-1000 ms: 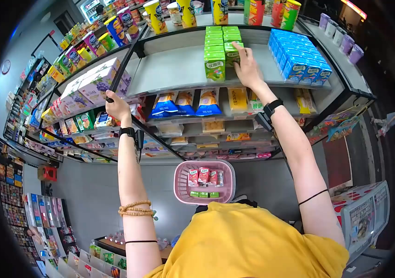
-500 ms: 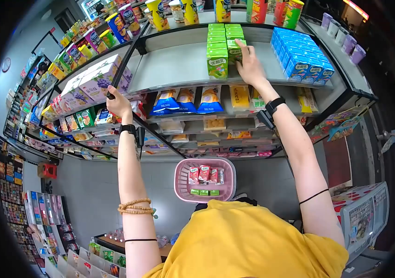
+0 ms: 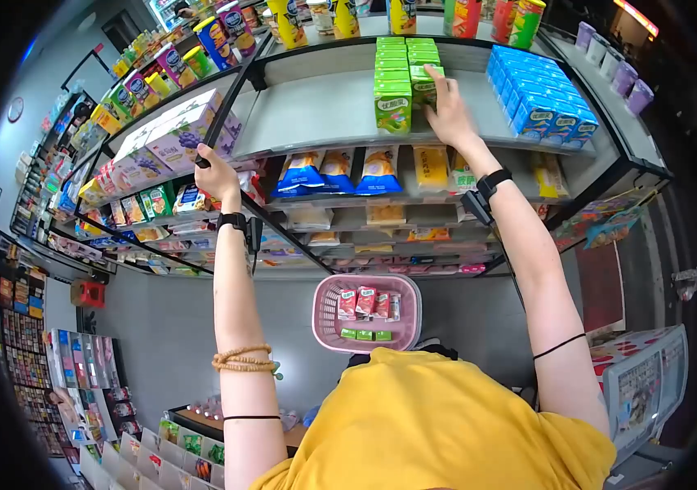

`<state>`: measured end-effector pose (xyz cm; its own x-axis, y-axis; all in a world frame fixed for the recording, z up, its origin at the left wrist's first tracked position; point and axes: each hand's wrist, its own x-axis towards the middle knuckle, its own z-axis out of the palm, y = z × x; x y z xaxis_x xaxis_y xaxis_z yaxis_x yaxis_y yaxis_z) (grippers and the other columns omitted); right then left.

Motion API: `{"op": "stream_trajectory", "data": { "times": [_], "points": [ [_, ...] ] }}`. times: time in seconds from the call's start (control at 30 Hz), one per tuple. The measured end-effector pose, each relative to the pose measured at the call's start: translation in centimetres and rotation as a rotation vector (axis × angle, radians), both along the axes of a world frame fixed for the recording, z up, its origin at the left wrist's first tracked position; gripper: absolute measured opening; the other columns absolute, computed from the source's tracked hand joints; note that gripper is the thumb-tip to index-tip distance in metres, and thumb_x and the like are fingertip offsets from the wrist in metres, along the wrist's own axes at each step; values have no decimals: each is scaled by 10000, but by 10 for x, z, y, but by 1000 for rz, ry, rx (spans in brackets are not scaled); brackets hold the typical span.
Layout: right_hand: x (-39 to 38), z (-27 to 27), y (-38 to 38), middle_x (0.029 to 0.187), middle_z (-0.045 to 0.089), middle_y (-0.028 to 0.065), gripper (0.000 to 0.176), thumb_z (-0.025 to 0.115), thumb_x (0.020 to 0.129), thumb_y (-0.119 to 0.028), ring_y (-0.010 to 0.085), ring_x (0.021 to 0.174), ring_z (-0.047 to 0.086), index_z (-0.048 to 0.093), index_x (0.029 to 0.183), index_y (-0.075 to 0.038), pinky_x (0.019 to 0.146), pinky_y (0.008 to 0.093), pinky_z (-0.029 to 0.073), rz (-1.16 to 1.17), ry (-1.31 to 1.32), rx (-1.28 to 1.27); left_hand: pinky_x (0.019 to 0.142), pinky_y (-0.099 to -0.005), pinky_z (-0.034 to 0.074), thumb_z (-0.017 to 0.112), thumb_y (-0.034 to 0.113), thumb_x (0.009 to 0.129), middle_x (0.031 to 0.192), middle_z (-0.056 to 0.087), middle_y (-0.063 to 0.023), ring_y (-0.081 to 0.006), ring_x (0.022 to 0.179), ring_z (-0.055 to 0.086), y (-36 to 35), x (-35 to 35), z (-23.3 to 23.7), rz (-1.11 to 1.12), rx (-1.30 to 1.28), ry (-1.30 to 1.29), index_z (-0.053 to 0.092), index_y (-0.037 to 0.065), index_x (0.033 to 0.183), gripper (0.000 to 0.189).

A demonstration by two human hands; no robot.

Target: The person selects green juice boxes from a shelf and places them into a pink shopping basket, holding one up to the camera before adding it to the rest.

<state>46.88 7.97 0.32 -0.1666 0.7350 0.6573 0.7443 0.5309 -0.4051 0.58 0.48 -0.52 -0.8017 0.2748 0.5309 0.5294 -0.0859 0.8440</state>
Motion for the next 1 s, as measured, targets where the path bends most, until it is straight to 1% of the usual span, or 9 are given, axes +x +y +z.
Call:
{"op": "stream_trajectory", "data": {
  "times": [0.03,0.07,0.13,0.23,0.33,0.63,0.73,0.93,1.0],
  "points": [
    [0,-1,1,1326,495,244,853,701,886,-68,512,1128,597,277,1574,-342,910,583,546,-3,-1,-2,652,-508,464,484,644,1008,646,664,-182,-371,646,648,0,0,0,0,6,-1,635,-80,731,790],
    [-1,2,-3,1326,496,242,853,701,886,-69,512,1132,596,277,1573,-343,912,583,546,-10,-4,-27,597,-473,455,518,624,1014,654,671,-179,-326,609,636,0,0,1,-8,19,12,644,-78,747,762],
    [-2,9,-10,1326,499,239,852,703,885,-71,511,1140,594,278,1572,-343,917,581,546,-24,-10,-75,605,-478,458,517,620,1014,660,675,-185,-334,615,643,-2,0,1,2,-11,19,648,-78,750,758],
    [-1,4,-4,1326,506,232,855,707,883,-76,508,1155,589,278,1573,-340,923,579,543,1,-4,-19,626,-481,469,510,612,1017,671,681,-190,-351,633,656,0,-3,-1,1,-25,15,659,-80,769,750],
    [-2,11,-11,1325,508,231,864,714,879,-80,503,1165,587,274,1577,-338,925,572,544,-28,-16,-88,636,-482,478,496,609,1022,682,687,-194,-371,645,660,2,-4,-3,-6,-3,21,667,-81,786,749],
    [-2,13,-14,1312,508,244,869,731,876,-109,498,1121,613,269,1577,-335,907,570,549,-47,-57,-64,612,-493,462,509,610,1017,654,676,-192,-358,632,662,-1,-3,0,7,-44,30,652,-85,754,757],
    [-2,12,-12,1316,506,245,875,732,875,-113,497,1125,612,264,1579,-337,911,569,550,-59,-65,-82,640,-516,454,490,648,1007,614,636,-186,-359,620,636,-2,2,2,-8,-6,-14,597,-81,692,800],
    [-2,9,-8,1309,502,248,885,726,876,-110,497,1136,607,251,1586,-342,924,571,545,-55,-50,-77,651,-507,461,495,647,1008,634,650,-188,-358,630,640,-1,1,0,-12,18,12,608,-82,709,796],
    [-3,11,-11,1333,507,245,875,708,867,-68,511,1126,601,270,1585,-311,921,574,536,-58,-52,-78,653,-507,461,493,644,1011,644,655,-195,-360,635,640,-2,2,0,-15,25,20,614,-85,716,795]
  ]
}}
